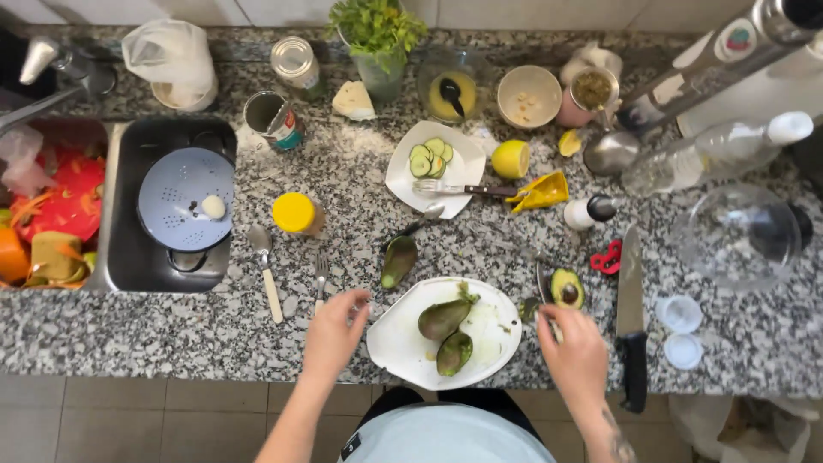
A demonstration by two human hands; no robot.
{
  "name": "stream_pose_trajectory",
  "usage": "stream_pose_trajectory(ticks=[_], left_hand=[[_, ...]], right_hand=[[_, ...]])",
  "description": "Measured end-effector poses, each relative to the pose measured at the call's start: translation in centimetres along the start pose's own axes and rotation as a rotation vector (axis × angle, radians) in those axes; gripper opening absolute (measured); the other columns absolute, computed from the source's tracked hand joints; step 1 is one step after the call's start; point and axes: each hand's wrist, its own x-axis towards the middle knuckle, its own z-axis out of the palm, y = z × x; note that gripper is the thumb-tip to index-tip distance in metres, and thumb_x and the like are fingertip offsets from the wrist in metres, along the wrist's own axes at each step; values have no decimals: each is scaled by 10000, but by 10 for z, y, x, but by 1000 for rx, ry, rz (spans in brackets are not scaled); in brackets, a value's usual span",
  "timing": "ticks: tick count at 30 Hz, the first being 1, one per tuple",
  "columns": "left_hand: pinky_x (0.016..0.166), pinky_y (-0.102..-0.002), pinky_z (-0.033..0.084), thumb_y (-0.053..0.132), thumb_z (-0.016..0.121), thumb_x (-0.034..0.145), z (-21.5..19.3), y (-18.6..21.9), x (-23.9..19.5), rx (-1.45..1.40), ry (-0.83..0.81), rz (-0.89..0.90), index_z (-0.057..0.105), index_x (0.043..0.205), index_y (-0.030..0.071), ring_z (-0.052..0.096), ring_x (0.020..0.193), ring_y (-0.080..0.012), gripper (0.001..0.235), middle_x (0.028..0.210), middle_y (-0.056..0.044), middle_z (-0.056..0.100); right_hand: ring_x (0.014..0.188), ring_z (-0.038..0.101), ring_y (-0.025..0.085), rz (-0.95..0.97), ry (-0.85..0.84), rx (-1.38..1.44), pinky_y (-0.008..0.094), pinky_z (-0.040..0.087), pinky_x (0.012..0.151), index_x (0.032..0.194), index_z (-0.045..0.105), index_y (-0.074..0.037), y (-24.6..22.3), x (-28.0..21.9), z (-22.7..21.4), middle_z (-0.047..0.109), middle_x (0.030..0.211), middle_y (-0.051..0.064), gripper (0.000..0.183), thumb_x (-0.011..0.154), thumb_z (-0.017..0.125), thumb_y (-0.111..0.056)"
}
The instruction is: The person cuts a lime and squeezes it over several meal prep containers filled with shredded carrots, cherry tomatoes, and avocado. They then wash a plate in the sink, peel hard-boiled eggs under running water, and place the peeled eggs into a container.
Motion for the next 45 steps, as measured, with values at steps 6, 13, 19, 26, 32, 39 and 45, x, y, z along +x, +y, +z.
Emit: stream_pose_trajectory(ticks=[6, 13, 19, 26, 32, 39, 45], left_hand=[[755, -393, 484, 182, 538, 875, 36, -21, -19, 29, -127, 28, 618, 1103, 89, 602, 910, -237, 258, 989, -60, 640], [639, -407, 443, 189, 416, 916, 39, -35, -12, -14, -199, 78, 536, 1094, 45, 571, 790, -281, 258, 1068, -104, 497], [528, -437, 373, 299, 392, 962, 43, -34, -18, -64, -197, 54, 509, 1002, 98, 578, 647, -330, 237, 788, -129, 621], [426, -401, 361, 308, 306, 994, 61, -48, -18, 83, -34, 154, 450, 881, 110, 500, 514, -248, 270, 692, -49, 543], [406, -397, 285, 286, 363, 1008, 71, -61, -18, 84, -26, 159, 364, 798, 123, 416, 471, -226, 266, 652, -22, 437], [338, -349, 358, 267, 350, 1001, 71, -58, -17, 125, 9, 234, 474, 856, 92, 489, 460, -204, 260, 674, -28, 532], [309, -356, 325, 270, 374, 1000, 81, -66, -16, 157, 75, 290, 459, 828, 92, 470, 432, -207, 262, 641, -22, 509]], right_hand=[[999, 573, 226, 234, -87, 23, 365, 464, 858, 1111, 608, -83, -9, -94, 22, 635, 1038, 44, 284, 835, 612, -149], [996, 552, 298, 457, -175, -233, 435, 488, 744, 1095, 594, -112, -4, -69, 30, 616, 1033, 76, 329, 795, 642, -239], [833, 597, 320, 559, -218, -216, 470, 476, 663, 931, 619, -97, 1, -78, 35, 654, 883, 95, 171, 855, 549, -233], [977, 648, 234, 107, 62, -30, 348, 559, 778, 1173, 549, -24, -27, -119, 42, 653, 1107, 106, 248, 931, 510, -58], [860, 643, 208, 94, 113, -154, 373, 544, 637, 1307, 579, -111, -55, -125, 34, 674, 1031, 65, 377, 930, 576, -113], [902, 662, 213, -162, 258, -379, 309, 573, 729, 1317, 530, -94, -11, -155, 98, 641, 1105, 103, 420, 909, 562, 0], [870, 626, 204, -75, 152, -350, 317, 540, 718, 1307, 544, -128, -4, -152, 91, 621, 1068, 57, 409, 904, 565, -64]])
